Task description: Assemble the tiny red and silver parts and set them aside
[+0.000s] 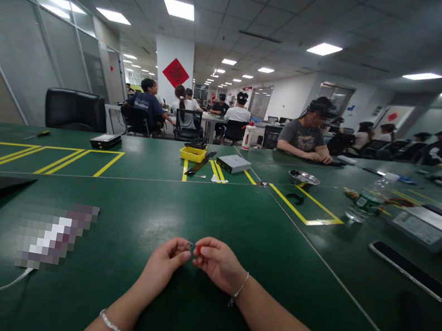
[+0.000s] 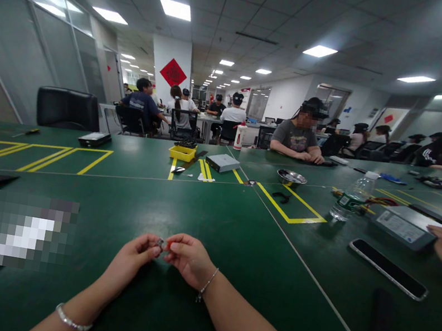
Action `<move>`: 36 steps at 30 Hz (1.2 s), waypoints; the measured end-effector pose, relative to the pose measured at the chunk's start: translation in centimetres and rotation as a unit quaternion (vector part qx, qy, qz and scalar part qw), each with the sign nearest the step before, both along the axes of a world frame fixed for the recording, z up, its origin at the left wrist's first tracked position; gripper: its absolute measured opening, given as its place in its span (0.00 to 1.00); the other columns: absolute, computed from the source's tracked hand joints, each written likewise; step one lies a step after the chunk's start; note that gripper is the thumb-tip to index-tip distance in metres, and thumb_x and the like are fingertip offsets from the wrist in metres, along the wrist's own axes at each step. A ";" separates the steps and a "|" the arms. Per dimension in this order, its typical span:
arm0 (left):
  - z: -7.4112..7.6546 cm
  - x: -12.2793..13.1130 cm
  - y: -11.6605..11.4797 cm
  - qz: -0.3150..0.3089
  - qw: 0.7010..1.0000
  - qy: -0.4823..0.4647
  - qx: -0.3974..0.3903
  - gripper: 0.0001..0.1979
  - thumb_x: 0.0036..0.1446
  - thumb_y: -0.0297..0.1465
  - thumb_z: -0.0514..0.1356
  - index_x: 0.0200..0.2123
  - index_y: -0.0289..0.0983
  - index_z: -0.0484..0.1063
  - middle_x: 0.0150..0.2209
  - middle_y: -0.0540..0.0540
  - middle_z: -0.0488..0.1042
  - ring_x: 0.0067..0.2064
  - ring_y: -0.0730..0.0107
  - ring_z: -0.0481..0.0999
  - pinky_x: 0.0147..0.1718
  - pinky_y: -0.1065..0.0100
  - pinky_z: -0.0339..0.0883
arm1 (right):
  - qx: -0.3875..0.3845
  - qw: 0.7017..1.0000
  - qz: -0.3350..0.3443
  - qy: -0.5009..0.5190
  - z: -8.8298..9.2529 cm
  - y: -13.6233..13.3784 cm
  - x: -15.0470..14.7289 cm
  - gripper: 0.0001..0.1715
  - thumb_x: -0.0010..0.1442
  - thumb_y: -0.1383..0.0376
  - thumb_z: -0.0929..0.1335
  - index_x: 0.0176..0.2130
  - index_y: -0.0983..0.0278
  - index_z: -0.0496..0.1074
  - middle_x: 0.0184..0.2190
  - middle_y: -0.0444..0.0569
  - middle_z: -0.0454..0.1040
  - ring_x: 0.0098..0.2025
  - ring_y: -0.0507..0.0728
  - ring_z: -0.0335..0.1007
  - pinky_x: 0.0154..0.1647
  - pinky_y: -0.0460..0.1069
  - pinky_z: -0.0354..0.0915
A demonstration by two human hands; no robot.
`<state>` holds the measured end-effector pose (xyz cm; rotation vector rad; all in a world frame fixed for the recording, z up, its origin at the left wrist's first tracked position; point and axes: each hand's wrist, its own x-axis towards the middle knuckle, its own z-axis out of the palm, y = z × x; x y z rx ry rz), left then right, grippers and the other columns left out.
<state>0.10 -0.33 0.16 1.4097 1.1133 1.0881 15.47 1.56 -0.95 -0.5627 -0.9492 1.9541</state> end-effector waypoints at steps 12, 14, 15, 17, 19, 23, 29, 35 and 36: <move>-0.1 0.0 0.0 -0.003 1.000 -0.011 -0.025 0.10 0.46 0.32 0.54 0.34 0.35 0.66 0.30 0.48 0.71 0.31 0.73 0.68 0.30 0.73 0.59 | 0.001 1.000 -0.011 -0.003 0.3 -0.2 -0.1 0.12 0.41 0.73 0.68 0.31 0.67 0.65 0.27 0.45 0.69 0.28 0.48 0.65 0.33 0.46 0.58; -0.1 0.0 0.0 -0.001 1.000 -0.007 -0.016 0.09 0.44 0.30 0.56 0.32 0.35 0.66 0.29 0.49 0.70 0.31 0.73 0.68 0.31 0.72 0.59 | 0.003 1.000 -0.017 -0.003 0.3 -0.2 -0.1 0.13 0.40 0.74 0.68 0.31 0.67 0.65 0.27 0.45 0.69 0.28 0.48 0.65 0.33 0.46 0.58; -0.1 0.0 0.0 0.001 1.000 0.000 -0.010 0.08 0.43 0.29 0.56 0.31 0.35 0.65 0.29 0.49 0.70 0.31 0.74 0.68 0.31 0.72 0.59 | 0.002 1.000 -0.020 -0.003 0.2 -0.2 -0.1 0.13 0.41 0.74 0.68 0.31 0.67 0.65 0.27 0.45 0.69 0.27 0.48 0.65 0.33 0.46 0.58; -0.1 0.1 0.0 0.012 1.000 0.024 0.005 0.07 0.42 0.29 0.57 0.29 0.35 0.65 0.27 0.50 0.69 0.29 0.74 0.67 0.30 0.72 0.59 | -0.001 1.000 -0.027 -0.005 0.2 -0.1 -0.1 0.10 0.42 0.72 0.67 0.31 0.67 0.66 0.26 0.45 0.69 0.26 0.47 0.65 0.32 0.47 0.59; 0.0 0.1 -0.1 0.029 0.998 0.057 0.022 0.07 0.42 0.29 0.57 0.28 0.35 0.66 0.25 0.51 0.68 0.27 0.75 0.66 0.29 0.73 0.59 | -0.004 0.999 -0.035 -0.007 0.1 -0.2 -0.1 0.09 0.44 0.71 0.67 0.30 0.68 0.66 0.24 0.44 0.69 0.25 0.47 0.64 0.33 0.47 0.59; 0.2 0.2 -0.4 0.075 0.987 0.129 0.059 0.07 0.42 0.32 0.56 0.28 0.36 0.66 0.23 0.52 0.66 0.24 0.75 0.63 0.26 0.73 0.58 | -0.007 0.999 -0.051 -0.014 0.2 -0.3 -0.4 0.10 0.42 0.70 0.68 0.30 0.68 0.67 0.25 0.45 0.70 0.27 0.48 0.65 0.34 0.48 0.59; 0.2 0.2 -0.7 0.104 0.967 0.196 0.129 0.07 0.44 0.34 0.54 0.28 0.38 0.67 0.23 0.52 0.65 0.25 0.73 0.64 0.26 0.71 0.58 | -0.023 0.994 -0.100 -0.043 0.6 -0.5 -1.0 0.14 0.37 0.70 0.70 0.30 0.69 0.69 0.27 0.48 0.71 0.30 0.50 0.66 0.38 0.50 0.58; 0.5 0.5 -1.0 0.106 0.948 0.247 0.170 0.06 0.45 0.33 0.53 0.26 0.38 0.67 0.24 0.51 0.65 0.28 0.71 0.65 0.27 0.70 0.58 | -0.011 0.987 -0.138 -0.085 0.2 -0.6 -1.4 0.17 0.37 0.67 0.71 0.31 0.70 0.70 0.26 0.49 0.72 0.30 0.51 0.66 0.40 0.51 0.58; 0.5 0.5 -1.1 0.106 0.945 0.255 0.175 0.06 0.45 0.33 0.53 0.26 0.39 0.67 0.24 0.51 0.65 0.28 0.71 0.65 0.27 0.70 0.58 | -0.001 0.985 -0.140 -0.098 0.0 -0.7 -1.5 0.17 0.38 0.66 0.70 0.32 0.70 0.70 0.26 0.49 0.72 0.30 0.51 0.66 0.39 0.51 0.58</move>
